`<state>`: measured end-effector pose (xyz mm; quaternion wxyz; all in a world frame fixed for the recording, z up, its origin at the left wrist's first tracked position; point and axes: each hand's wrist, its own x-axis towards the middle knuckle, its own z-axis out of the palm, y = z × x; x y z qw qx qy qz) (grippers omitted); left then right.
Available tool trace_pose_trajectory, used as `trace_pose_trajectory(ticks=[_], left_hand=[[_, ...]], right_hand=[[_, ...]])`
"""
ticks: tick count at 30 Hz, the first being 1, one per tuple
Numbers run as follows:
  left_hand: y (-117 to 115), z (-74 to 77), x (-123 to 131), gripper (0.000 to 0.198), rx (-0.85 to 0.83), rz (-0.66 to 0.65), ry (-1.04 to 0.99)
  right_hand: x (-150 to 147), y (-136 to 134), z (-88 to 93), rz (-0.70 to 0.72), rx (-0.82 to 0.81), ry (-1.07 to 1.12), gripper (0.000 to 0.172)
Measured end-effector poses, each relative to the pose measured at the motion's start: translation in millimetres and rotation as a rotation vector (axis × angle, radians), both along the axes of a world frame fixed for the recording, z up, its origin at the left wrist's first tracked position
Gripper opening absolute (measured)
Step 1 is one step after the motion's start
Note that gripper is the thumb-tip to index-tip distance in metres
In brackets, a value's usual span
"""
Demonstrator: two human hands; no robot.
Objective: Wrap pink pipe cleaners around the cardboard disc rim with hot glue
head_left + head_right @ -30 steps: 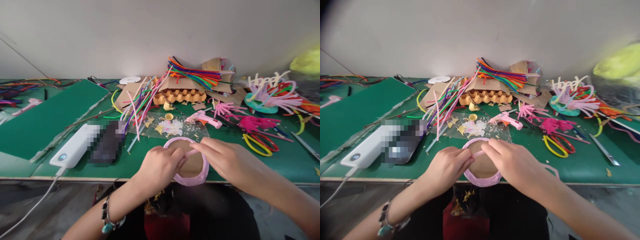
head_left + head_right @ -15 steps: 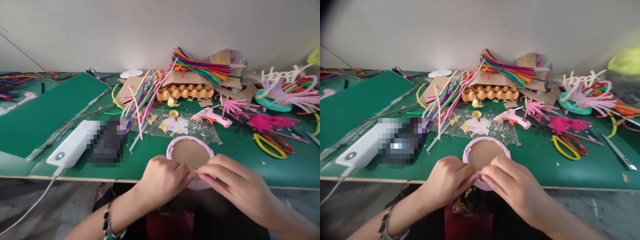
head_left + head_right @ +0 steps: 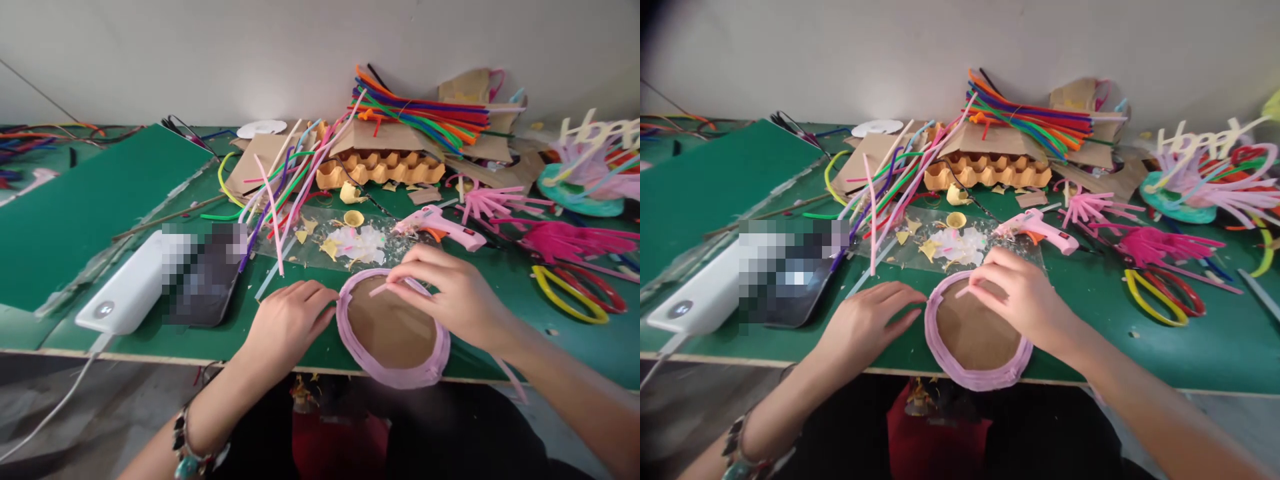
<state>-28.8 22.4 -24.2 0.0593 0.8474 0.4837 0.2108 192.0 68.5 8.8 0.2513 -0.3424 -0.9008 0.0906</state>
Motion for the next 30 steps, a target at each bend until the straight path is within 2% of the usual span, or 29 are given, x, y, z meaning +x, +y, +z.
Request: trace_pose_trajectory(ticks=[8,22,30], left_hand=[[-2,-1.2,7,0.016,-0.017,-0.054,0.126],[-1,-5.7,5,0.018,0.118,-0.078,0.123],[-2,-4.3,6,0.019,0.100,-0.080,0.162]], right_hand=[[-16,14,-14.8,0.093,-0.101,-0.065,0.014],[-21,19,-19.4,0.123,-0.107,-0.084,0.013],[-23,21,-18.2,0.144,-0.145,-0.091,0.010]])
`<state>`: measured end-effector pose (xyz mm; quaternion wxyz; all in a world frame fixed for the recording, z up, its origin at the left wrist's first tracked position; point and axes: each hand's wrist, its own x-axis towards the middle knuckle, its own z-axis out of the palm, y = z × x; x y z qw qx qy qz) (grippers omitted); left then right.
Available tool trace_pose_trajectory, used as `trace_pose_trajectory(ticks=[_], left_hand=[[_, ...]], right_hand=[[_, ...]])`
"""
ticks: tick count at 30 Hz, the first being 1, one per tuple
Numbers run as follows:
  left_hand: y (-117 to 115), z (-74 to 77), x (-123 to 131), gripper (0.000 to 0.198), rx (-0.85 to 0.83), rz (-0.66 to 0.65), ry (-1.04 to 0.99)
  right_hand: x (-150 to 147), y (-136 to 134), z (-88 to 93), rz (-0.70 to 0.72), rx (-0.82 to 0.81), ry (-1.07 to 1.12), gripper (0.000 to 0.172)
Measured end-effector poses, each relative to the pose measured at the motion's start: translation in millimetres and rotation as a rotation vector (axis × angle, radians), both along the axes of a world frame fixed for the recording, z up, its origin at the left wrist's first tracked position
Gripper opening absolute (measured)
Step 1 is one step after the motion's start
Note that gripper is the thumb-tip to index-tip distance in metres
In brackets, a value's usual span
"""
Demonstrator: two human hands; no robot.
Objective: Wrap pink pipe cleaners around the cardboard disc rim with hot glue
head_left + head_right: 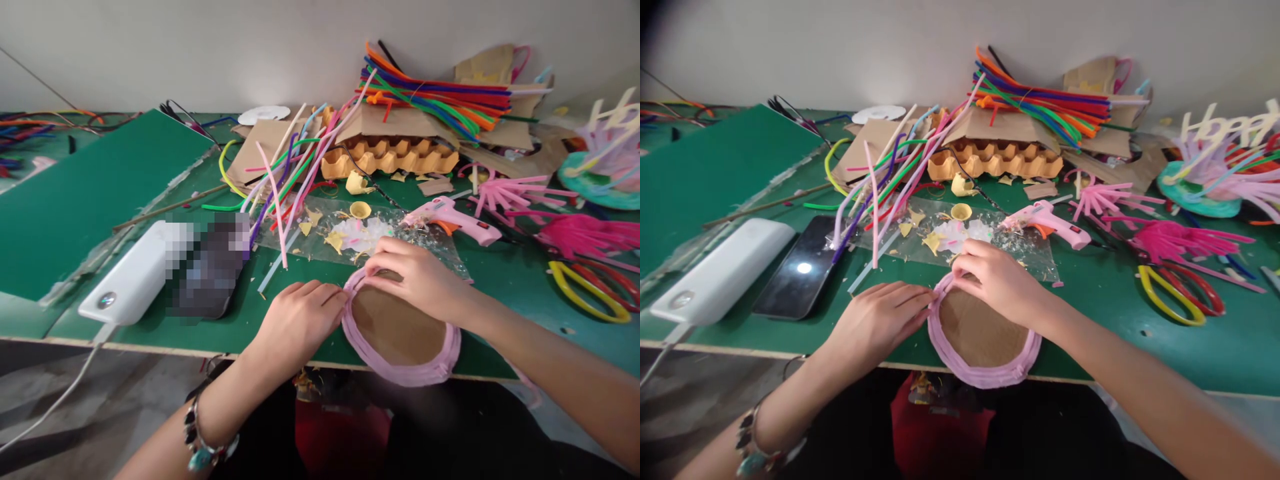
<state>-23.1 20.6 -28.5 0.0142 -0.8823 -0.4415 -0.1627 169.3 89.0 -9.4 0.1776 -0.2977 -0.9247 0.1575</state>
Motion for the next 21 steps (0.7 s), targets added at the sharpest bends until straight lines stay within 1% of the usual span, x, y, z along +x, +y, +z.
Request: trace_pose_trajectory(ticks=[3,8,11,15,21], left_hand=[[0.3,1.2,0.3,0.020,-0.015,-0.003,0.010],[2.3,1.9,0.4,0.017,-0.019,-0.022,0.015],[3.1,2.4,0.3,0.017,-0.020,-0.039,0.053],[2.0,3.4,-0.3,0.012,0.007,-0.055,0.127],[0.3,4.9,0.7,0.017,0.058,-0.078,0.203]], right_hand=[[-1.6,-0.7,0.8,-0.008,0.028,-0.031,0.012],[-5.2,-1.7,1.4,-0.010,0.134,-0.105,0.015],[-6.9,-2.2,2.1,-0.014,0.176,-0.138,0.016],[-7.5,-3.0,3.4,-0.019,0.195,-0.167,0.017],[-5.4,-3.2,2.9,-0.027,0.196,-0.175,0.022]])
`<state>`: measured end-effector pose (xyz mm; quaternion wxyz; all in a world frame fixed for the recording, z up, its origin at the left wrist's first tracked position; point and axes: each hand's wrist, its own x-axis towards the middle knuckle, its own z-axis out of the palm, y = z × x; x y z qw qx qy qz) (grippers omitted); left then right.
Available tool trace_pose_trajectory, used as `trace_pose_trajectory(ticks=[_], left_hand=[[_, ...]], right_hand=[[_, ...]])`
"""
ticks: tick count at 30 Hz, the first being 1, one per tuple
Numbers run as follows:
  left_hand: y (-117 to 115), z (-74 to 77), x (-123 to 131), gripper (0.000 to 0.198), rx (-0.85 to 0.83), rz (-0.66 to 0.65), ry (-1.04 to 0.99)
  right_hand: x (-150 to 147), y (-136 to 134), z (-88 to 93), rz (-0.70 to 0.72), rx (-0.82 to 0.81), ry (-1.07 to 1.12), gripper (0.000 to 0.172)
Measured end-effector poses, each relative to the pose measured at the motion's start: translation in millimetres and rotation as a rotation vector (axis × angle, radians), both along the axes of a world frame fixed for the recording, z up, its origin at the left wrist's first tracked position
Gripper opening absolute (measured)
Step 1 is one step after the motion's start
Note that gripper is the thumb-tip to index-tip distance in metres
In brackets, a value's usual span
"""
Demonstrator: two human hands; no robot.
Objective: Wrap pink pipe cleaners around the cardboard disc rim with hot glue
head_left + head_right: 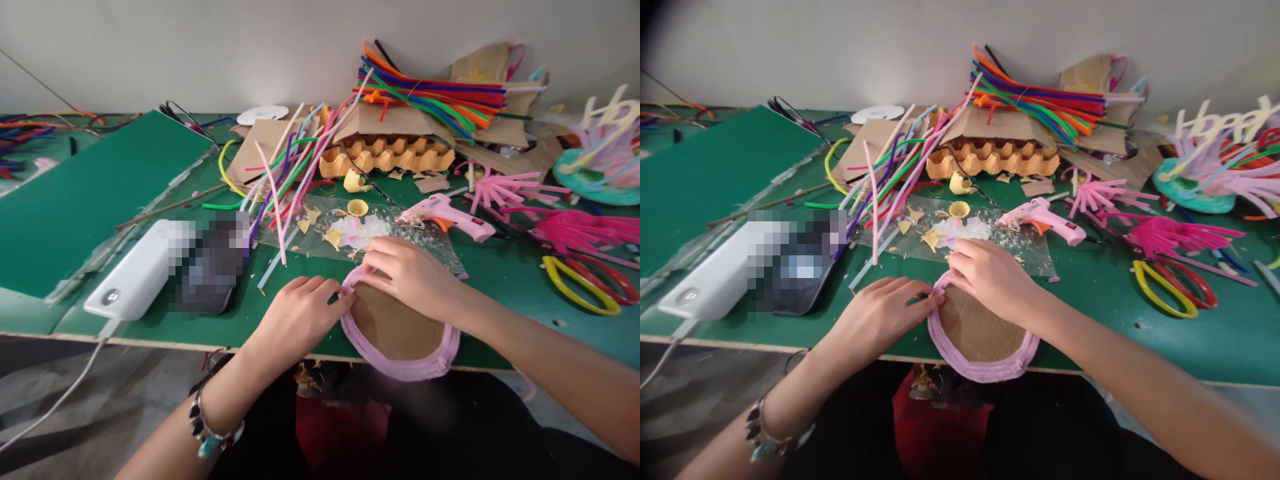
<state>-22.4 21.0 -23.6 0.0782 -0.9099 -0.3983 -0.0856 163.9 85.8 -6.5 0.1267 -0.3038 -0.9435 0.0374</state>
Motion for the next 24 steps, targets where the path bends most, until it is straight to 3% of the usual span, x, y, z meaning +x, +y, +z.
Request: trace_pose_trajectory(ticks=[8,17,24], left_hand=[[0.1,-1.1,2.3,0.012,-0.002,0.013,-0.001],[5.8,-3.6,3.0,0.015,-0.134,0.084,-0.188],[2.7,-2.3,6.6,0.012,-0.181,0.151,-0.163]], right_hand=[[-1.1,0.2,0.4,0.015,-0.077,-0.002,0.019],[1.9,1.1,-1.0,0.078,-0.194,0.034,0.020],[6.3,3.6,-2.9,0.120,-0.160,0.025,0.028]])
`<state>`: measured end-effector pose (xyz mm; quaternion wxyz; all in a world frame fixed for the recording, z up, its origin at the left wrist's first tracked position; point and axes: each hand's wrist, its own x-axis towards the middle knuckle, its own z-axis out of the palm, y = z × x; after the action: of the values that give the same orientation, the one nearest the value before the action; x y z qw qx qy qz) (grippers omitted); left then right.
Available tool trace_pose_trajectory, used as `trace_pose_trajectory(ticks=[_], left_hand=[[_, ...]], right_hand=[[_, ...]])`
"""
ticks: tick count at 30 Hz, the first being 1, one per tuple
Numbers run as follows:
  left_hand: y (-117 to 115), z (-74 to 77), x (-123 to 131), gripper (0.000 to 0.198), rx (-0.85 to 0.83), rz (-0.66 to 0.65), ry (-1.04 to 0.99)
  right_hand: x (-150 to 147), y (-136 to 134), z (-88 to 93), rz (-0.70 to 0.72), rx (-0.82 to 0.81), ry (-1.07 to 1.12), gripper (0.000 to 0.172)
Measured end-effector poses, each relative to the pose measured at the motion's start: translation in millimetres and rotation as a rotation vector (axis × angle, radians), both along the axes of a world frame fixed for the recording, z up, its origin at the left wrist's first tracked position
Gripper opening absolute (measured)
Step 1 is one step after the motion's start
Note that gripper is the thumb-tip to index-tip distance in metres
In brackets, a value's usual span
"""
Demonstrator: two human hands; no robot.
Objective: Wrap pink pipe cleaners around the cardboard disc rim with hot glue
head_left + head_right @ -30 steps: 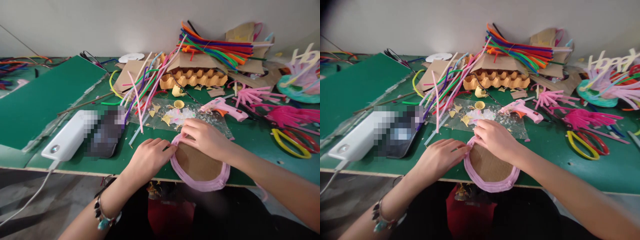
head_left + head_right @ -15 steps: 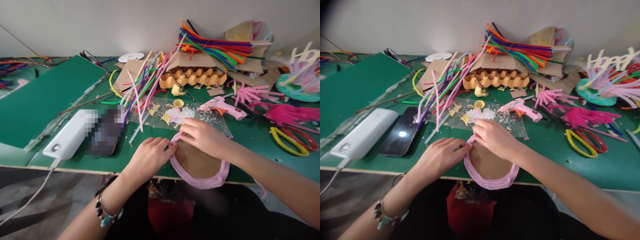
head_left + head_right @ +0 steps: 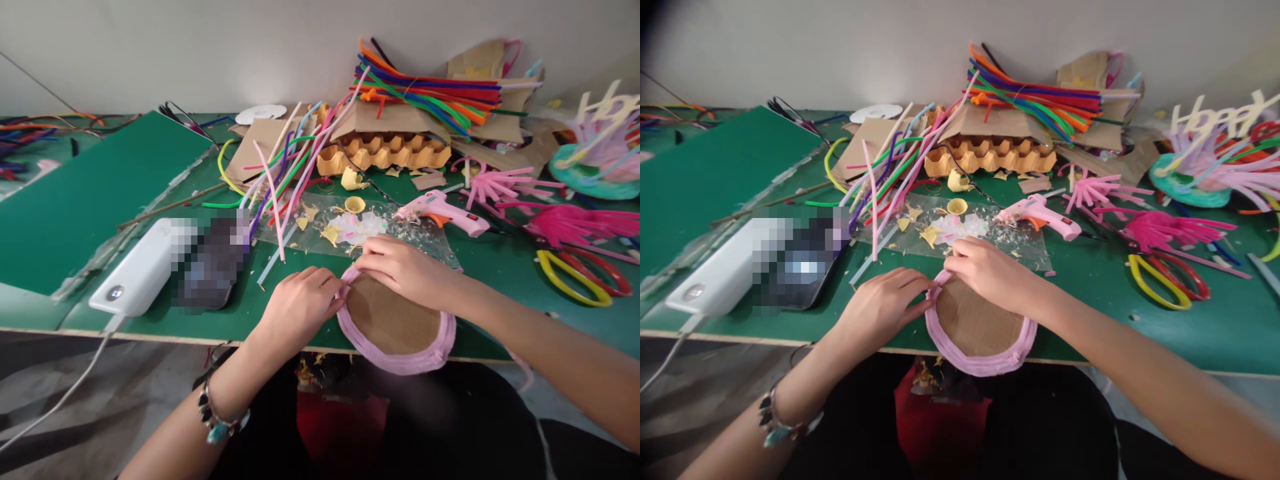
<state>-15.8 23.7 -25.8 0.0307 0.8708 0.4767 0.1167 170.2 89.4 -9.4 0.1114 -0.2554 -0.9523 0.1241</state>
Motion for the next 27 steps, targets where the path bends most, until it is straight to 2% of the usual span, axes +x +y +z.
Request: trace_pose_trajectory(ticks=[12,17,19,27], left_hand=[[1.3,-1.2,-0.3,0.013,0.007,0.011,-0.005],[2.5,-0.2,-0.1,0.031,0.035,0.029,-0.008],[3.1,-0.3,-0.2,0.030,0.035,0.020,-0.006],[4.0,-1.2,-1.5,0.024,0.046,-0.022,0.022]], right_hand=[[-1.5,0.7,0.7,0.028,0.040,0.014,0.024],[-0.7,1.0,0.9,0.051,0.091,-0.007,0.025],[-0.8,1.4,0.6,0.057,0.100,-0.015,0.026],[-5.6,3.1,-2.3,0.029,-0.009,0.040,0.023]])
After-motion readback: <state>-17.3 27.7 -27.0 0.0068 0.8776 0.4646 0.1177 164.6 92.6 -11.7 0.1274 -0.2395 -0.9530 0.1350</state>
